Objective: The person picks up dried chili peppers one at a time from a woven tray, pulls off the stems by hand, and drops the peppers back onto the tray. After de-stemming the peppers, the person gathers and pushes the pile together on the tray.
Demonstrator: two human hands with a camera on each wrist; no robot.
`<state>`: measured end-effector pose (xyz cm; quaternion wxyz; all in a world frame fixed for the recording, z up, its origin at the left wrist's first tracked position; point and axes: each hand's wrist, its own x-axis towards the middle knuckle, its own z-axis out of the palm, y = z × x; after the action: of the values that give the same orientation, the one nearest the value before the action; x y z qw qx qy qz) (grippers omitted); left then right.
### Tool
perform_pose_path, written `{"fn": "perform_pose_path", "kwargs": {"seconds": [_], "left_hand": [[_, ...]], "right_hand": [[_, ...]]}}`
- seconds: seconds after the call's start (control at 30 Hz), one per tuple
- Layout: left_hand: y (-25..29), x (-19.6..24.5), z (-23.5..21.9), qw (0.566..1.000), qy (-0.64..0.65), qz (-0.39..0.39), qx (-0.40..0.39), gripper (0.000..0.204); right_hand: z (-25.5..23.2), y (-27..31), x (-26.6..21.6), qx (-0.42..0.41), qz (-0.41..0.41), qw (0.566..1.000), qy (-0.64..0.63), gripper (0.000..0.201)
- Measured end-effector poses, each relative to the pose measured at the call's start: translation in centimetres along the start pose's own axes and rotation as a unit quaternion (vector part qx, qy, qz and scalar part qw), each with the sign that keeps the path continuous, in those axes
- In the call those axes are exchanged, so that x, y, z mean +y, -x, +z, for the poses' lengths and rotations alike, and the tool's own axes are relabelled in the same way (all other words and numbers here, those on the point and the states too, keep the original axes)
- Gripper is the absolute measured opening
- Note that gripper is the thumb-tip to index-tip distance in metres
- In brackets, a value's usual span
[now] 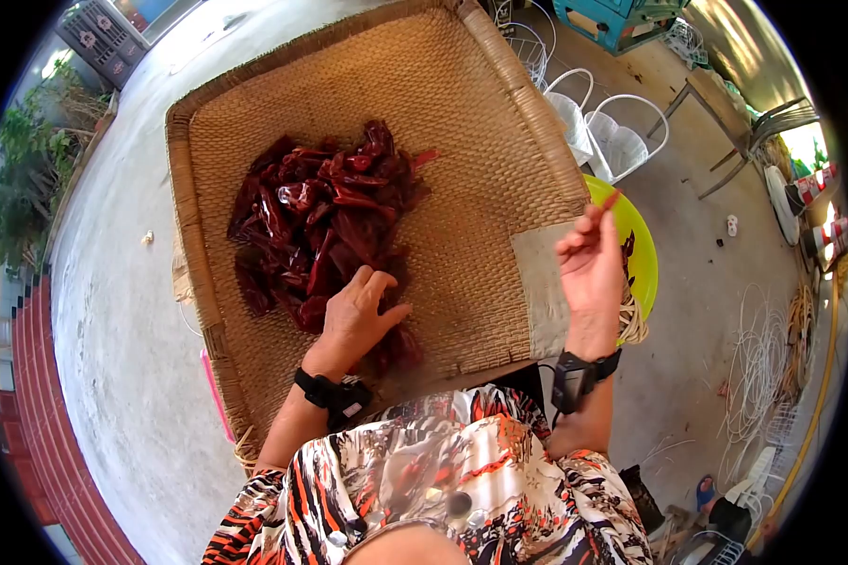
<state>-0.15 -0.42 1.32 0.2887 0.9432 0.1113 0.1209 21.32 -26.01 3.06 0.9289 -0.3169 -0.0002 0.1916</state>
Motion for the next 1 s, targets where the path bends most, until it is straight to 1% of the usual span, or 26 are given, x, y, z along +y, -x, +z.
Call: {"fn": "perform_pose_path", "kwargs": {"seconds": [0.03,0.13,0.23,0.27,0.3,0.37,0.47,0.57,0.6,0.7,0.73,0.8,0.9,0.93,1.0], "left_hand": [[0.0,0.2,0.0,1.000,-0.022,0.005,0.006,0.030],[0.0,0.0,0.3,0.999,-0.033,-0.016,-0.008,0.026],[0.0,-0.2,0.3,0.999,-0.018,-0.035,-0.024,0.019],[0.0,-0.1,0.3,0.999,0.000,-0.035,-0.016,0.018],[0.0,-0.1,0.2,0.999,0.018,-0.036,-0.007,0.016],[0.0,-0.2,0.1,0.999,0.046,-0.027,-0.001,0.013],[0.0,-0.5,-0.2,0.997,0.078,0.001,-0.008,0.011],[-0.1,0.0,-0.4,0.995,0.101,0.019,-0.007,0.010],[-0.1,0.1,-0.4,0.995,0.102,0.018,-0.003,0.010],[-0.1,0.3,-0.6,0.995,0.103,-0.004,0.010,0.010],[-0.1,0.3,-0.6,0.995,0.102,-0.014,0.015,0.010],[0.0,-0.1,-0.4,0.993,0.114,-0.002,0.024,0.012],[-0.1,0.0,-0.4,0.989,0.141,0.008,0.051,0.017],[-0.2,0.1,-0.5,0.986,0.151,0.009,0.062,0.019],[-0.2,0.4,-0.7,0.984,0.147,-0.036,0.093,0.024]], "right_hand": [[-0.2,-0.3,-0.5,-0.026,-0.019,0.998,-0.051,0.028],[0.7,0.3,-1.3,0.065,0.017,0.991,-0.120,0.024],[0.7,0.9,1.3,-0.012,0.072,0.997,-0.013,0.023],[1.3,1.6,2.5,-0.015,0.086,0.993,0.074,0.022],[2.3,2.4,3.9,-0.019,0.101,0.982,0.160,0.022],[3.7,3.7,6.4,-0.082,0.116,0.937,0.319,0.021],[5.2,4.8,9.6,-0.200,0.130,0.866,0.440,0.020],[5.5,5.4,11.6,-0.267,0.066,0.803,0.528,0.018],[5.3,5.2,12.0,-0.266,0.039,0.798,0.540,0.018],[4.9,5.1,11.9,-0.234,0.181,0.849,0.437,0.017],[4.9,5.2,11.8,-0.237,0.208,0.848,0.427,0.016],[5.3,5.8,11.3,-0.240,0.261,0.843,0.405,0.016],[5.1,5.6,10.9,-0.228,0.236,0.862,0.386,0.017],[5.3,5.6,10.4,-0.204,0.194,0.876,0.391,0.017],[5.6,5.1,8.9,-0.155,0.108,0.897,0.400,0.018]]}}
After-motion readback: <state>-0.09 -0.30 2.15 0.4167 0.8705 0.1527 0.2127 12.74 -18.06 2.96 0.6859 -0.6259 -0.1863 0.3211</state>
